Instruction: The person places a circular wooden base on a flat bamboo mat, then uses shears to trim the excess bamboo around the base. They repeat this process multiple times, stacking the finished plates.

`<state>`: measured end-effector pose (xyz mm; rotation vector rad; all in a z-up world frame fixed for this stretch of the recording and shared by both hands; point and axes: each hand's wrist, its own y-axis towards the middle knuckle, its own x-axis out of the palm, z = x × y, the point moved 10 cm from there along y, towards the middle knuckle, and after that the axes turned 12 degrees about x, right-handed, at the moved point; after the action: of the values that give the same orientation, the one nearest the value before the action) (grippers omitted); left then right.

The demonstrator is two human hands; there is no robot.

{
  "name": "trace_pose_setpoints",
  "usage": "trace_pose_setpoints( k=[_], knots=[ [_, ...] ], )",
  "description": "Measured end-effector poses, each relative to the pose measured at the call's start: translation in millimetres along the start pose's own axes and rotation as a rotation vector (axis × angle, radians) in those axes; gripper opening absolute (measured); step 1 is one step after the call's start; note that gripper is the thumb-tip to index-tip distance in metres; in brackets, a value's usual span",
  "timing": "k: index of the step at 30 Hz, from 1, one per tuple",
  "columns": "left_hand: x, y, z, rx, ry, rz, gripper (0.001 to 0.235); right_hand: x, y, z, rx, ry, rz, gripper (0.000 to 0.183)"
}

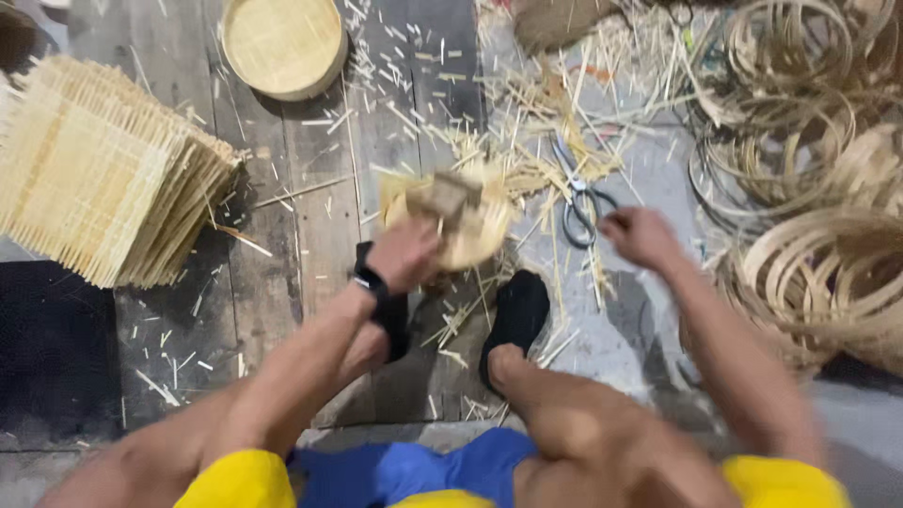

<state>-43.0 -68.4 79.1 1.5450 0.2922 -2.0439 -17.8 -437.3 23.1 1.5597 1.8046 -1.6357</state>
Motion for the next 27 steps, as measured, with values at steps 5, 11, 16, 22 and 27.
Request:
trace_pose_setpoints(
  k=[5,11,16,22,27],
  knots=[
    [27.7,-53.4,3.9,-0.224,0.046,-0.102,0.071,69.9,37.2,24.0,-0.333,-0.106,0.467,0.038],
    [37.0,-38.5,-50.6,-0.903,-0.091,0.037,0.129,108.5,102.0,93.1,0.015,0.110,0.239,0.072],
    [46.0,1.3,-62.3,-0.729,-0.042,0.085,0.130,135.2,123.8,103.2,0.132,0.047,-0.108,0.044],
    [20.5,-1.5,-57.8,-0.371,-0.005,0.293,0.112,131.3,23.3,99.4,0.300,0.335,-0.292,0.041],
    [45.5,16.7,-67.3,-0.379,-0.044,0.047,0.116,107.1,-24.6,31.7,0.258,0.599,-0.146,0.037]
  ],
)
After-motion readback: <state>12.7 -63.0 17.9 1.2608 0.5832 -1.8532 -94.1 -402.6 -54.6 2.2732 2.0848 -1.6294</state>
